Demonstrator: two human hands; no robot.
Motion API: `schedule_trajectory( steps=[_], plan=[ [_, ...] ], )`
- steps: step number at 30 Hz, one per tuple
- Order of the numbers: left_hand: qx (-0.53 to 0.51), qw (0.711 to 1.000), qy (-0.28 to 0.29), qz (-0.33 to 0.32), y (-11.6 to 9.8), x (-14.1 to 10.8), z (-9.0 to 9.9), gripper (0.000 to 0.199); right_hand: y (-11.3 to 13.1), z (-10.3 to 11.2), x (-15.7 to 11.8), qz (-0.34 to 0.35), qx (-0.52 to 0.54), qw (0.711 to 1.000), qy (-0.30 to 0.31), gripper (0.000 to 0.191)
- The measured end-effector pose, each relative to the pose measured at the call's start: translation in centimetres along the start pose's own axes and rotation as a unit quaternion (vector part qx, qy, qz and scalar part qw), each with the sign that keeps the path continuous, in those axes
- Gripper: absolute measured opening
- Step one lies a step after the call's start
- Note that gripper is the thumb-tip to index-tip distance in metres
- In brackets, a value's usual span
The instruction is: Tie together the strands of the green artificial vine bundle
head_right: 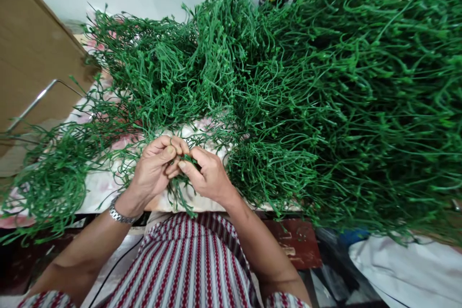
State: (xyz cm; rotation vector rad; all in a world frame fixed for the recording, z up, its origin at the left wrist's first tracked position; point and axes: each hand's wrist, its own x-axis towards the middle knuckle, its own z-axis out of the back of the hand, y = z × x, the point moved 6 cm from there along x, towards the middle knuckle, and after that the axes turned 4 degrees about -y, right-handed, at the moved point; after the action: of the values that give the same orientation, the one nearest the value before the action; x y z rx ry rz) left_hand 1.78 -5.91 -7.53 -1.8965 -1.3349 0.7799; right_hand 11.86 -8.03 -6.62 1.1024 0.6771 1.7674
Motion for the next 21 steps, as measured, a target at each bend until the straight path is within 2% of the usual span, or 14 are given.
schedule_trajectory(
  steps=[3, 6, 10, 12, 14, 16, 21],
  plan=[
    [-0.028, 0.999, -0.001, 0.045, 0.1, 0.1, 0.1, 0.013, 0.1, -0.1, 0.0, 0.017, 0.011, 0.999, 0.026, 0.018],
    [-0.018, 0.996, 0.002, 0.09, 0.2, 0.4, 0.3, 0.015, 1.1, 0.0, 0.0, 0.078, -0.022, 0.995, 0.05, 0.017],
    [-0.004, 0.998, 0.007, 0.067, -0.9, 0.6, 0.3, 0.018, 2.5, 0.3, -0.3, 0.151, -0.038, 0.98, 0.121, 0.012],
    [0.025, 0.998, 0.018, 0.046, -1.5, 0.3, 0.0, 0.017, 2.6, 1.7, 0.0, 0.132, -0.032, 0.988, 0.067, 0.01],
    [0.058, 0.998, 0.019, 0.027, -2.1, 0.1, -0.3, 0.017, 2.3, 3.6, 0.3, 0.082, -0.01, 0.996, -0.039, 0.009],
    [0.073, 0.997, -0.001, 0.001, -2.5, 0.0, -0.3, 0.018, 2.1, 4.9, 0.3, 0.038, 0.044, 0.992, -0.116, 0.012],
    [0.089, 0.994, -0.038, -0.043, -2.7, 0.1, 0.1, 0.013, 2.1, 5.6, 0.0, -0.025, 0.204, 0.961, -0.183, 0.005]
  ],
)
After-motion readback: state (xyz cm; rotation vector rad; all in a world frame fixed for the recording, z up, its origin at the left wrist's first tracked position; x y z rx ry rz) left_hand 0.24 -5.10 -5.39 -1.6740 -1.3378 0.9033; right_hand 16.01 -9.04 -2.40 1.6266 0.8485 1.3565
